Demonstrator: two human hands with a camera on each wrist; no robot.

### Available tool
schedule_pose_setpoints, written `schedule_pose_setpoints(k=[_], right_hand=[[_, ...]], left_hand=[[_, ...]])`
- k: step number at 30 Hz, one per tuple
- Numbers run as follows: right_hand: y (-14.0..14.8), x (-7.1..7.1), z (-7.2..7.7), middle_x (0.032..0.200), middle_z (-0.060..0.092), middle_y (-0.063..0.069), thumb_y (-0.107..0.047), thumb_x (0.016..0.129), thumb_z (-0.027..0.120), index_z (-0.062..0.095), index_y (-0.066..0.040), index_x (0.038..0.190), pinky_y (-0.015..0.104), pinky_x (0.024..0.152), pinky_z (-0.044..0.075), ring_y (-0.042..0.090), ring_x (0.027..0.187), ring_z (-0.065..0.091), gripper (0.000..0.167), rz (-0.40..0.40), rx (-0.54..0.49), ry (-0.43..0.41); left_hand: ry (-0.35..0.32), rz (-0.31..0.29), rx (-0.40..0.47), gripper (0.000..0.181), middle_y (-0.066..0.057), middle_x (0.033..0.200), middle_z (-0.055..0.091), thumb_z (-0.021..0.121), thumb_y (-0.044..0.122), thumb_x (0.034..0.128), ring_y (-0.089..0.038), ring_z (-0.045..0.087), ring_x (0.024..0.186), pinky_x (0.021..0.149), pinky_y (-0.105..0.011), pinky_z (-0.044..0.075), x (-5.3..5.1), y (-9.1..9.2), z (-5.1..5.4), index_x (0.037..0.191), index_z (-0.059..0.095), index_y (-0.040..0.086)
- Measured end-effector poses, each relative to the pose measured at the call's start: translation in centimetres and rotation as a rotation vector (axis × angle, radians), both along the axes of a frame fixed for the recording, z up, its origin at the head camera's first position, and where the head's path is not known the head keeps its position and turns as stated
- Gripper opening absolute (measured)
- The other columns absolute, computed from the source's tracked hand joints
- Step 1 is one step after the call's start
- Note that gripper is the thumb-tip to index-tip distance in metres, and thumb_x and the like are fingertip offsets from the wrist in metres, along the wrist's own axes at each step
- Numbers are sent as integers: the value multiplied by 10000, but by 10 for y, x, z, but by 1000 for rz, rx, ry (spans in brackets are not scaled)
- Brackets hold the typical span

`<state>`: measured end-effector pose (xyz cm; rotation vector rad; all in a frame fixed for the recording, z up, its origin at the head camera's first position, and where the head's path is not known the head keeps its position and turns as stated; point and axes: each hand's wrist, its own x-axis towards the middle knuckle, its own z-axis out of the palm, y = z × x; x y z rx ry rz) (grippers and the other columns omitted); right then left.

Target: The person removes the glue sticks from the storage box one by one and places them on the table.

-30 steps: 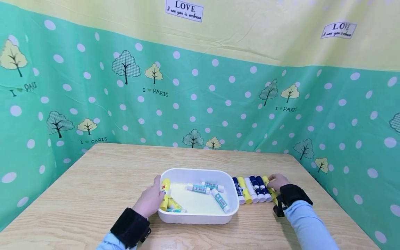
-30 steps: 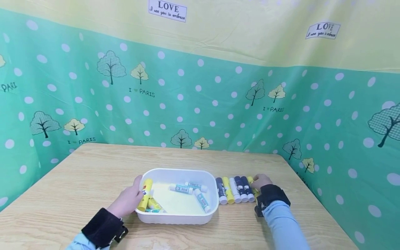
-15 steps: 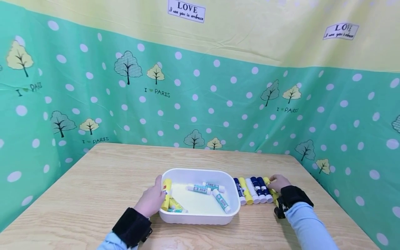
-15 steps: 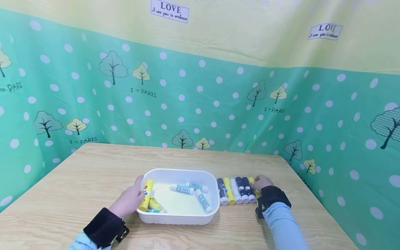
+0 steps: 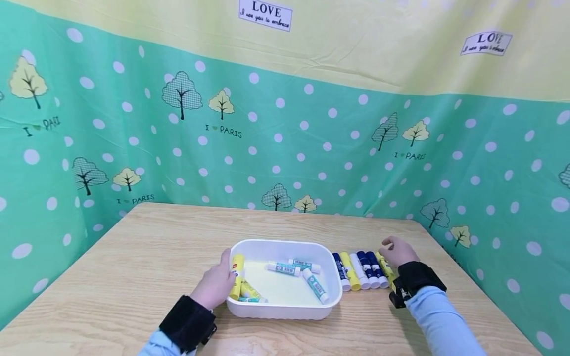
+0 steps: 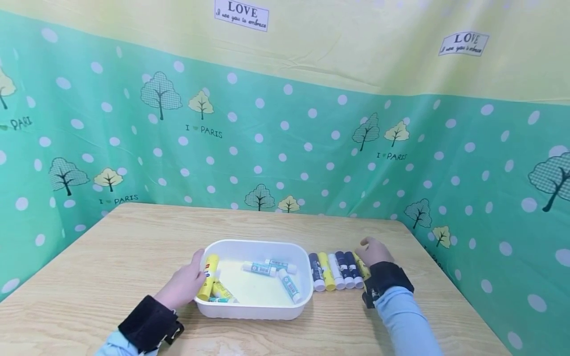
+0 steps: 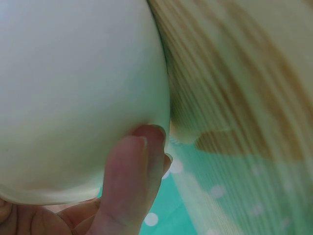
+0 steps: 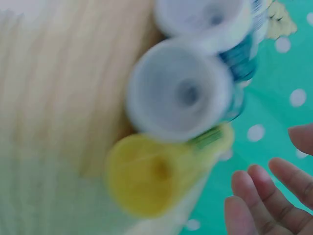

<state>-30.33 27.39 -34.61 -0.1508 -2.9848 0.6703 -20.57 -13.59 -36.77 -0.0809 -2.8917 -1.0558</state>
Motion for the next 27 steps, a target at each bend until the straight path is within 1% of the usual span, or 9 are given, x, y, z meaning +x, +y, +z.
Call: schedule_pose_setpoints(k=[5, 10, 14, 18, 21, 24, 27], right_hand=[[-27, 5, 18, 915, 549, 181, -204, 812, 517, 498, 7, 1122, 299, 574, 386, 227, 710, 503, 375, 87, 3, 74], [-64, 9, 33, 878, 567, 115, -214, 798, 544, 523, -35, 1119, 265, 550, 394, 183, 687, 506, 368, 170, 8, 127], [-97, 16, 44, 830, 571, 68, -218, 779, 569, 548, -78, 1085, 245, 542, 401, 159, 677, 511, 337, 251, -3, 152], [-132, 25, 55, 772, 560, 31, -204, 761, 591, 558, -99, 1058, 231, 534, 411, 131, 650, 506, 317, 350, -32, 139], [-159, 30, 62, 730, 549, 16, -189, 753, 599, 559, -90, 1049, 228, 529, 414, 119, 620, 497, 315, 436, -29, 132], [-184, 33, 65, 710, 538, 3, -189, 752, 597, 555, -82, 1045, 221, 522, 402, 107, 593, 479, 315, 521, 13, 133], [-208, 37, 64, 690, 524, -4, -202, 758, 591, 550, -79, 1053, 219, 509, 386, 105, 564, 455, 323, 588, 63, 121]], left_hand=[[16, -2, -18, 544, -270, 869, 561, 365, 44, 830, -186, 483, 534, 458, -264, 357, 1, -1, 1, 1312, 140, -68], [1, 3, -8, 546, -228, 816, 553, 360, 50, 835, -175, 468, 513, 448, -260, 348, 1, 0, 1, 1318, 130, -58], [-14, 3, 2, 544, -232, 848, 550, 348, 50, 843, -163, 455, 497, 449, -255, 344, 1, 1, 1, 1323, 115, -57], [-12, -1, 9, 543, -245, 861, 550, 344, 47, 841, -163, 455, 492, 446, -256, 345, 1, 0, 2, 1322, 115, -58], [-3, -2, 8, 544, -256, 867, 552, 348, 44, 832, -171, 465, 506, 449, -258, 348, 1, 0, 2, 1317, 125, -60], [10, -2, -2, 542, -261, 858, 557, 356, 39, 825, -178, 474, 520, 455, -261, 353, 1, -1, 1, 1310, 137, -65], [12, -4, -5, 541, -237, 810, 560, 360, 40, 827, -178, 476, 512, 451, -262, 355, 1, 0, 1, 1311, 139, -65]])
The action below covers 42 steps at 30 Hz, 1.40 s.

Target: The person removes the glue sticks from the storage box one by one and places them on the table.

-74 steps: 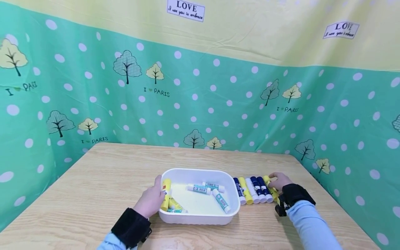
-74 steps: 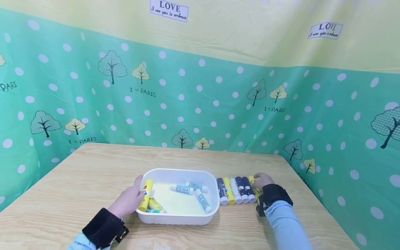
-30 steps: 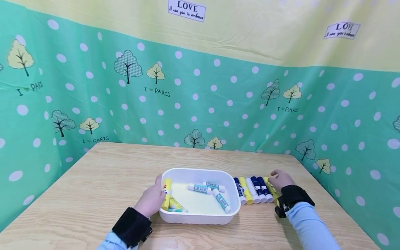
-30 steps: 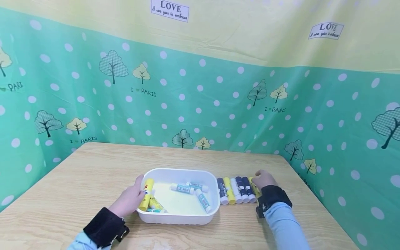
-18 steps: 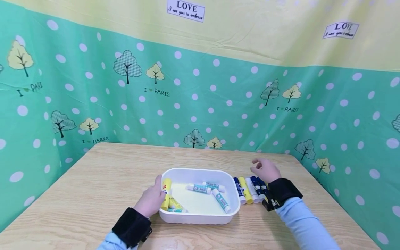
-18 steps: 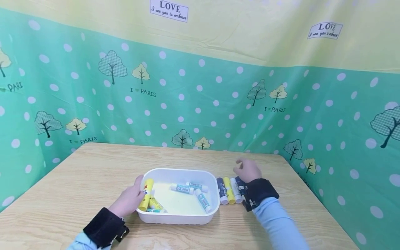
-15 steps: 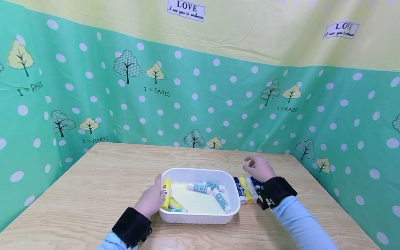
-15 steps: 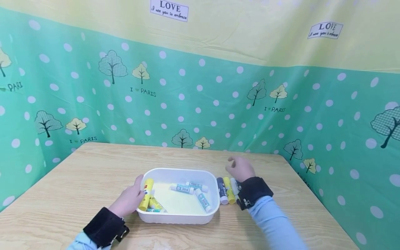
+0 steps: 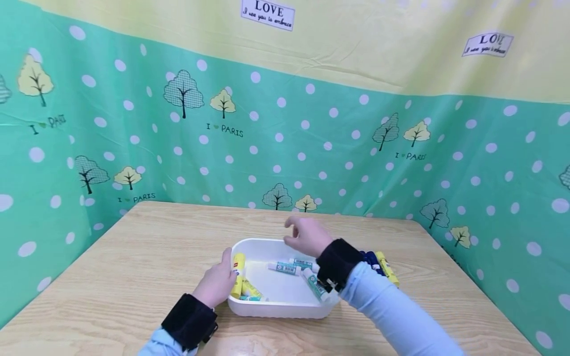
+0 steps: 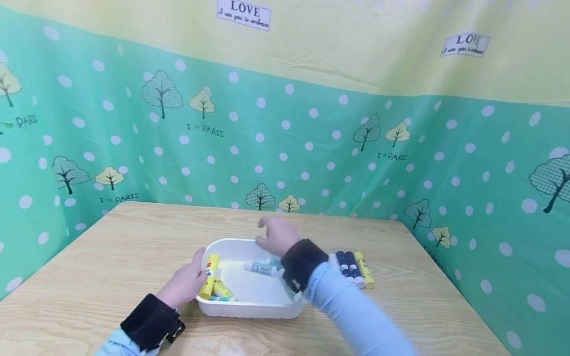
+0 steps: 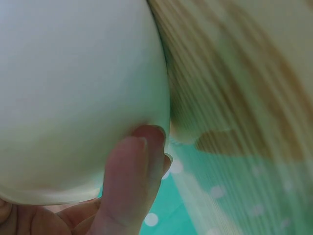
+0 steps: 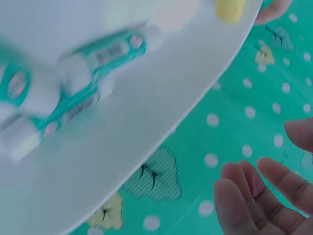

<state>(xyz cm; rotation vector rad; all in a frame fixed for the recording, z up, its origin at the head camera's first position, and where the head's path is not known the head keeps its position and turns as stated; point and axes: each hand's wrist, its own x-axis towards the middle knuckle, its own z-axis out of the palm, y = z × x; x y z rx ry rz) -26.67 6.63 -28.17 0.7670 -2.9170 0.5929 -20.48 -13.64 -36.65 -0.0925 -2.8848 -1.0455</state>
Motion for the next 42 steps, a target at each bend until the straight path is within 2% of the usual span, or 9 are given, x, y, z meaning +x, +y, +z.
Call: schedule_pose_setpoints(k=[2, 5, 12, 16, 22, 27, 31, 38, 42], right_hand=[[-15, 2, -4, 662, 516, -7, -206, 755, 594, 554, -79, 1050, 215, 495, 373, 102, 541, 441, 324, 34, 27, -7], [-35, 3, -12, 627, 510, -3, -202, 753, 600, 552, -61, 1068, 217, 482, 376, 103, 519, 440, 349, 63, 27, -93], [-67, -2, -28, 784, 572, 105, -202, 760, 609, 484, -46, 1147, 278, 553, 500, 190, 598, 577, 436, 8, -161, -528], [-76, -3, -31, 866, 586, 176, -191, 769, 596, 473, -34, 1146, 320, 595, 508, 225, 627, 594, 427, -46, -243, -633], [-84, -5, -39, 862, 595, 181, -182, 776, 592, 482, -22, 1114, 312, 601, 508, 203, 588, 589, 390, -118, -286, -695], [-88, -4, -48, 821, 591, 166, -181, 776, 592, 509, -46, 1020, 330, 618, 508, 234, 628, 600, 291, -79, -261, -738], [-89, -3, -52, 807, 602, 159, -196, 778, 591, 520, -68, 949, 338, 605, 509, 255, 672, 616, 225, -20, -238, -716], [-91, -1, -55, 760, 598, 132, -199, 767, 606, 529, -85, 912, 313, 565, 505, 218, 633, 598, 199, -16, -240, -677], [-91, 1, -53, 667, 575, 89, -208, 754, 620, 531, -90, 870, 302, 554, 502, 191, 588, 580, 188, -13, -231, -642]], left_hand=[[1, -1, 0, 543, -233, 808, 562, 362, 41, 829, -174, 476, 512, 449, -261, 354, 0, 0, 0, 1312, 139, -68], [-8, 0, 12, 544, -227, 810, 562, 361, 44, 833, -172, 480, 513, 448, -259, 356, 0, 0, 0, 1316, 135, -63], [-1, 0, -5, 545, -208, 779, 556, 383, 50, 835, -181, 493, 545, 475, -273, 370, 0, -1, 1, 1308, 139, -66], [9, -3, -11, 552, -228, 808, 569, 394, 49, 826, -186, 510, 572, 491, -281, 385, -1, 0, 1, 1304, 147, -74], [2, -6, 0, 559, -258, 879, 572, 391, 46, 827, -190, 531, 603, 509, -289, 404, 0, -1, 1, 1309, 137, -75], [44, -10, -7, 552, -265, 868, 576, 405, 43, 812, -212, 549, 635, 544, -329, 435, 0, -1, 0, 1291, 166, -88], [70, -10, -21, 536, -270, 869, 576, 409, 46, 808, -232, 564, 654, 557, -352, 449, 0, -1, -1, 1278, 189, -89], [49, -9, -28, 537, -237, 835, 571, 400, 47, 816, -196, 520, 593, 510, -298, 404, 0, -1, -1, 1286, 174, -84], [70, -13, -29, 528, -215, 770, 567, 396, 40, 809, -192, 505, 566, 489, -291, 386, 0, 0, -1, 1278, 184, -76]])
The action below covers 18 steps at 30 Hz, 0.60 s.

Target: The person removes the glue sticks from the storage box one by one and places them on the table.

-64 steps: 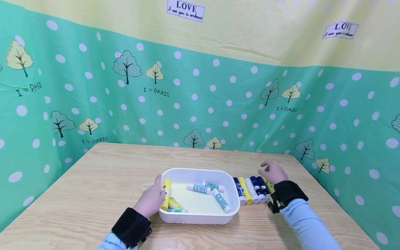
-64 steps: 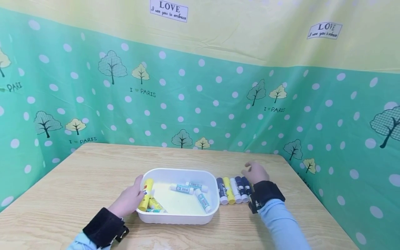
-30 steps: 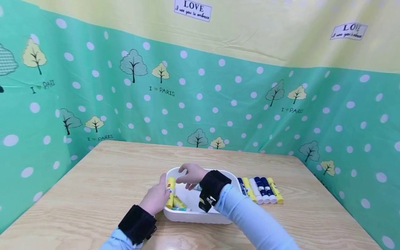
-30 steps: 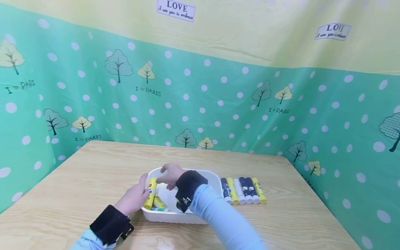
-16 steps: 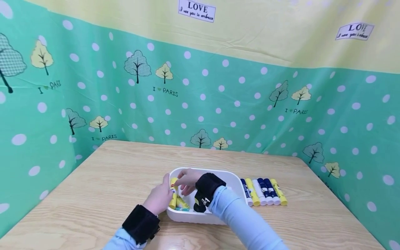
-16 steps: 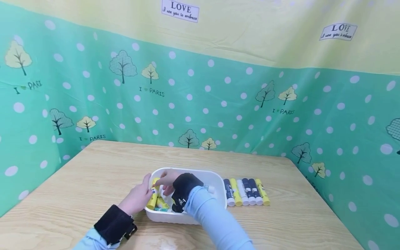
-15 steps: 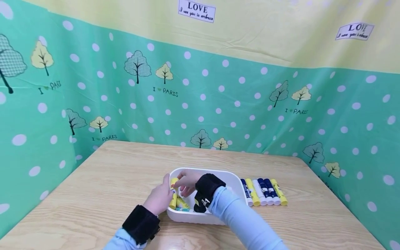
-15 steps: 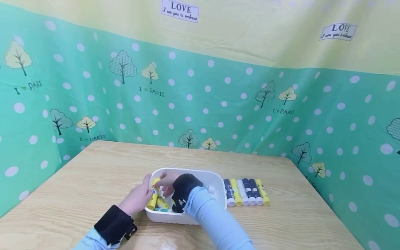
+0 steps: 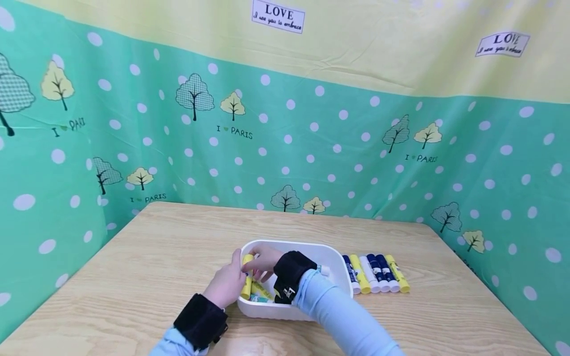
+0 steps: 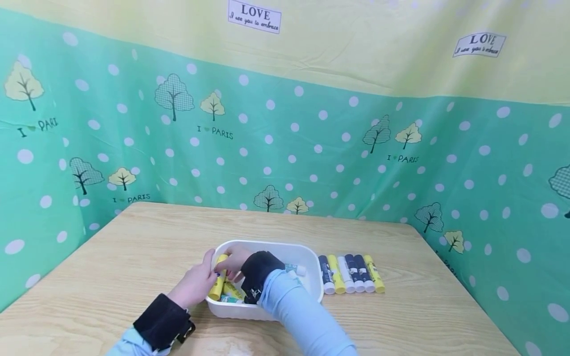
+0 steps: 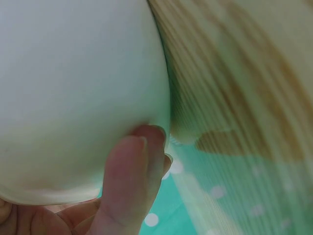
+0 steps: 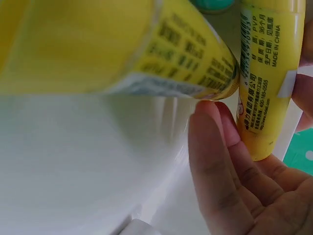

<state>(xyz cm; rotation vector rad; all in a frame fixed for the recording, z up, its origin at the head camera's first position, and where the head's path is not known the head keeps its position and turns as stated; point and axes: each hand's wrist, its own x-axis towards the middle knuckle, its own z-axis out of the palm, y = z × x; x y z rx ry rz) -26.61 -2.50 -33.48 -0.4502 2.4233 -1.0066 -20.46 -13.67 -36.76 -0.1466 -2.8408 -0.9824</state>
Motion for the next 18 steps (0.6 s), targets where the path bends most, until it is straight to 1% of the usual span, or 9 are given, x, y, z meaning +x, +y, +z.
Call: schedule_pose_setpoints(k=[4, 7, 9, 12, 15, 18], right_hand=[[-1, 0, 1, 596, 524, 39, -198, 748, 623, 528, -92, 853, 291, 546, 498, 154, 543, 551, 176, -5, -4, 13], [-1, 0, 0, 592, 507, 22, -178, 743, 622, 526, -90, 868, 290, 540, 498, 134, 529, 534, 181, -6, -14, 16], [0, -2, -1, 616, 510, 19, -165, 741, 620, 526, -89, 887, 293, 542, 498, 131, 527, 529, 190, -10, -24, 17], [2, -4, -3, 665, 524, 22, -155, 749, 607, 524, -101, 937, 301, 561, 499, 131, 530, 521, 213, -19, -38, 7], [4, -3, -2, 712, 523, 38, -140, 760, 588, 519, -103, 994, 320, 584, 500, 136, 538, 505, 247, -32, -66, -13], [7, -3, 2, 755, 519, 62, -116, 767, 569, 499, -87, 1090, 359, 606, 503, 157, 567, 501, 332, -32, -99, -34]], left_hand=[[7, -6, 6, 520, -186, 728, 562, 394, 44, 810, -189, 500, 554, 483, -291, 388, 0, -1, -1, 1273, 188, -73], [8, -9, 11, 520, -219, 777, 576, 394, 49, 812, -205, 533, 591, 508, -317, 420, -1, -1, -2, 1274, 188, -75], [6, -9, 21, 515, -254, 842, 581, 393, 53, 818, -232, 568, 647, 543, -347, 451, -1, -1, -2, 1275, 191, -72], [4, -12, 34, 516, -269, 895, 578, 404, 48, 820, -255, 586, 695, 582, -372, 470, 0, 0, -2, 1277, 194, -68], [2, -12, 36, 523, -241, 855, 585, 418, 34, 810, -235, 576, 668, 562, -356, 460, 0, 0, -2, 1275, 199, -60], [5, -6, 25, 542, -236, 828, 584, 422, 29, 798, -220, 557, 637, 540, -344, 441, -1, -1, -2, 1279, 191, -65]])
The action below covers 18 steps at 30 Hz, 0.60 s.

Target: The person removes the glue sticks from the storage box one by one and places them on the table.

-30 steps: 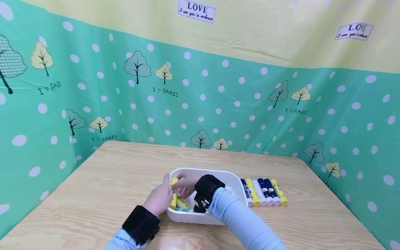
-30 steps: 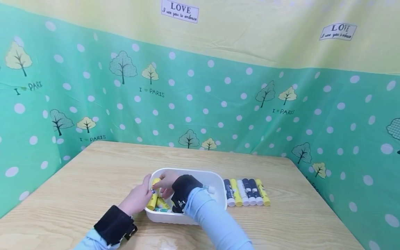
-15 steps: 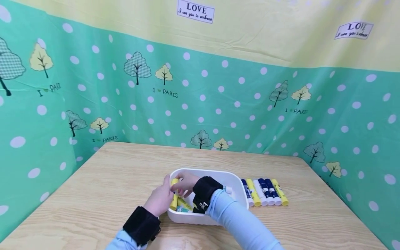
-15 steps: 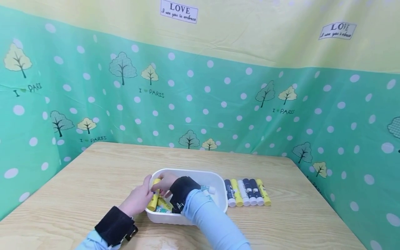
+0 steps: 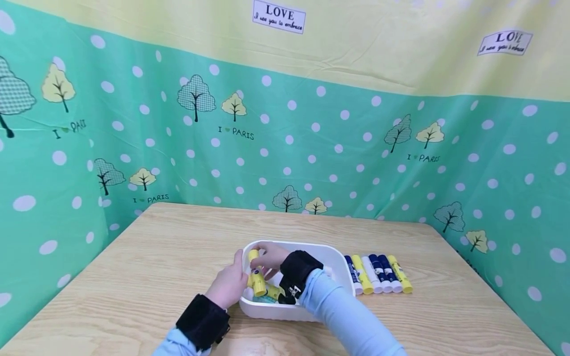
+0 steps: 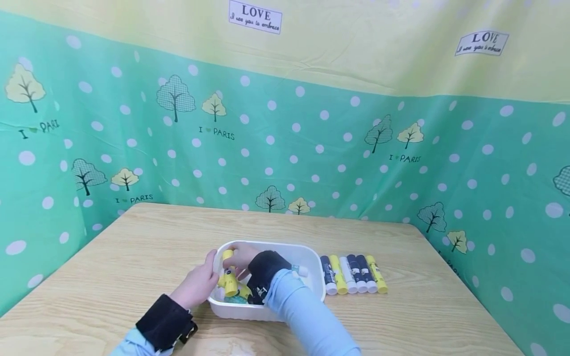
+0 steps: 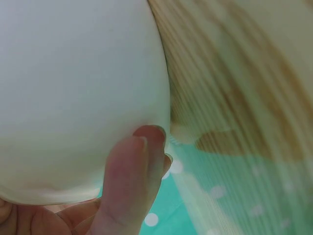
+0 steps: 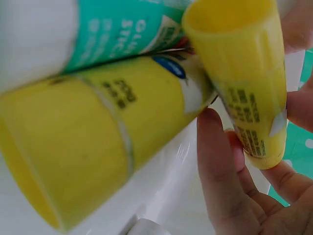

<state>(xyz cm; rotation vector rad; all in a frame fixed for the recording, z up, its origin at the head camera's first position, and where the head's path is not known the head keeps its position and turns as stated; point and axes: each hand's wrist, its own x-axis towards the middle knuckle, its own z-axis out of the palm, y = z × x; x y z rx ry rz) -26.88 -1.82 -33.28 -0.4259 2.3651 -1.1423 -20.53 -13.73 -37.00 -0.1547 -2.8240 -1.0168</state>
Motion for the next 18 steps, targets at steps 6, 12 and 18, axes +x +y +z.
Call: schedule_pose_setpoints(k=[6, 12, 18], right_hand=[[6, -6, 2, 848, 518, 90, -127, 782, 543, 437, -90, 1218, 368, 573, 504, 187, 648, 520, 451, 34, 10, -12], [13, -16, 1, 892, 542, 97, -140, 786, 542, 455, -161, 1224, 344, 542, 502, 198, 697, 531, 448, 45, 54, -9], [22, -20, 6, 979, 541, 125, -146, 775, 584, 448, -187, 1236, 332, 539, 501, 209, 750, 527, 482, 23, 81, 7]], left_hand=[[-4, 7, -12, 563, -302, 910, 565, 408, 24, 781, -261, 575, 687, 569, -370, 457, 0, 0, 1, 1285, 183, -86], [-45, 10, 0, 567, -329, 997, 536, 393, 27, 801, -270, 585, 732, 590, -355, 463, 1, 0, 3, 1302, 156, -94], [-50, 16, -2, 561, -320, 990, 539, 390, 28, 806, -243, 569, 686, 545, -324, 441, 1, -1, 3, 1303, 159, -93]])
